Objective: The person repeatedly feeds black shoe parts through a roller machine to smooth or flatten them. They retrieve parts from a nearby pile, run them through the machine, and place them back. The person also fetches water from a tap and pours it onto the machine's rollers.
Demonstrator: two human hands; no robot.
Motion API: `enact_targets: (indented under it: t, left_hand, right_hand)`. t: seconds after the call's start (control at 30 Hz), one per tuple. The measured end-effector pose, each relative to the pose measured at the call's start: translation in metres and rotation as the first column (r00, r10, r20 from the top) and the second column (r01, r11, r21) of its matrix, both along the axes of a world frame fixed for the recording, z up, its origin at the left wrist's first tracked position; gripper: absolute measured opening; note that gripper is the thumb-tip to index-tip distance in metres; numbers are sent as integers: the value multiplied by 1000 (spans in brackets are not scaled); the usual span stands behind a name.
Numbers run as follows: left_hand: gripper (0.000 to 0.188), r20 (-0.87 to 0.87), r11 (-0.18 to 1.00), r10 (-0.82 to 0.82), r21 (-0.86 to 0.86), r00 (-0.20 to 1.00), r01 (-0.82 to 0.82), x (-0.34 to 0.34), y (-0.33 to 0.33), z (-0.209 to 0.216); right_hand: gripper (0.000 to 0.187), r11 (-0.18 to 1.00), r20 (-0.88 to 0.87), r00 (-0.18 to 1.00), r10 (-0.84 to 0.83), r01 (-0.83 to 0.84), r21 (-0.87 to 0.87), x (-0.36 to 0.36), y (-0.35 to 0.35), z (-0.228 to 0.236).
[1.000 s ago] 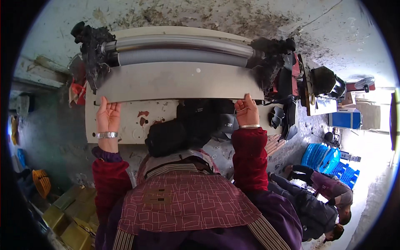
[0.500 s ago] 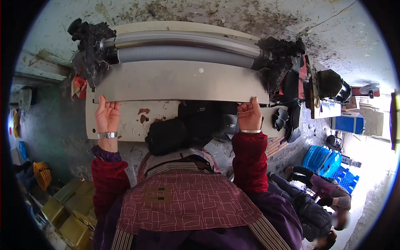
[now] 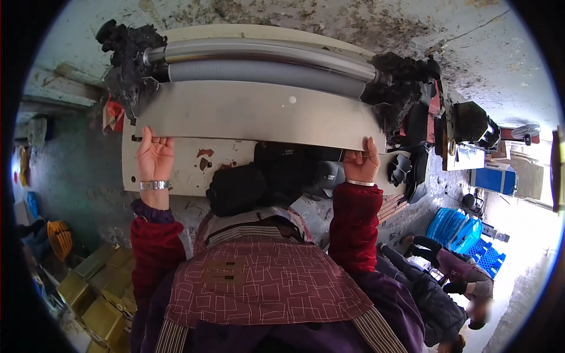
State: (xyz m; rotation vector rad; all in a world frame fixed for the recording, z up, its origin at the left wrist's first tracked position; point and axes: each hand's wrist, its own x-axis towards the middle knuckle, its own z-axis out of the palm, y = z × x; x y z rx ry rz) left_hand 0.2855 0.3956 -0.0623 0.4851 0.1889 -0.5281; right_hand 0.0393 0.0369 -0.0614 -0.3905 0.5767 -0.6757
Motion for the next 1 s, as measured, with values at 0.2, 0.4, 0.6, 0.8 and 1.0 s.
enact_targets:
  t: [0.2, 0.4, 0.6, 0.8, 1.0]
  left_hand:
    - [16, 42, 970, -157, -182, 987, 162, 6, 23, -26]
    - [15, -47, 999, 43, 14, 998, -42, 1, -2, 9]
    - [17, -87, 999, 46, 16, 995, -45, 0, 0, 11]
    - [16, -54, 999, -15, -38, 998, 13, 5, 5, 3]
    - [17, -49, 990, -137, 34, 989, 139, 3, 13, 5]
  right_hand:
    - [8, 996, -89, 996, -15, 22, 82, -4, -4, -9]
    - [15, 996, 13, 996, 87, -87, -6, 12, -21, -7]
    - [15, 994, 9, 995, 100, -100, -47, 15, -12, -1]
    - [13, 998, -28, 999, 40, -41, -50, 13, -13, -6]
    - [13, 996, 1, 1000, 0, 0, -92, 10, -13, -12]
